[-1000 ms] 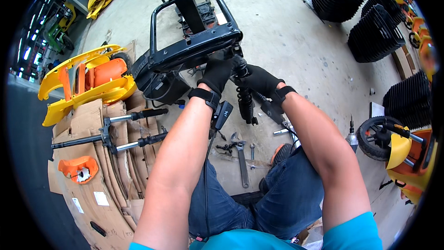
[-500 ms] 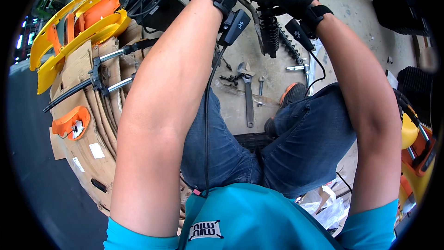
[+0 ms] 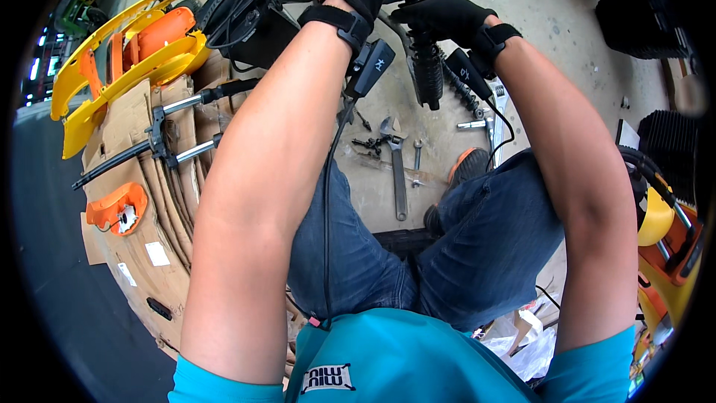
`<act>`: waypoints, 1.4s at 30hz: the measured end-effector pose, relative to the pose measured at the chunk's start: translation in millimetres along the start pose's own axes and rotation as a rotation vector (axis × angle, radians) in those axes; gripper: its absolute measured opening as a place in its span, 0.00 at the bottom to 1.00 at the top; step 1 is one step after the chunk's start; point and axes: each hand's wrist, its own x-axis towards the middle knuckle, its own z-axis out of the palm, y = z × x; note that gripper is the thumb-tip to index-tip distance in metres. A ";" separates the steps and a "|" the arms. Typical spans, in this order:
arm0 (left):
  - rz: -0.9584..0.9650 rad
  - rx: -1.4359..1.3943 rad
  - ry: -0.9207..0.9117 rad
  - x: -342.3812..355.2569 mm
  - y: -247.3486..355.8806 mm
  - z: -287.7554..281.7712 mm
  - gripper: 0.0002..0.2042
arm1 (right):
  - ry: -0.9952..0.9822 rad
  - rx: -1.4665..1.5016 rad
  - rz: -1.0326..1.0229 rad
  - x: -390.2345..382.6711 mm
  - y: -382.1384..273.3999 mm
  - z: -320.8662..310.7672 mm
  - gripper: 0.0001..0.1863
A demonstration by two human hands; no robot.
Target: The person installs a rear shock absorber onto a vehicle frame by hand, aligning the component with the upper mount and inserting a bolt to secure it.
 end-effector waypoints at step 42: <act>-0.168 0.097 -0.220 -22.6 22.4 -7.8 0.19 | 0.223 -0.459 -0.175 44.1 21.4 -4.2 0.22</act>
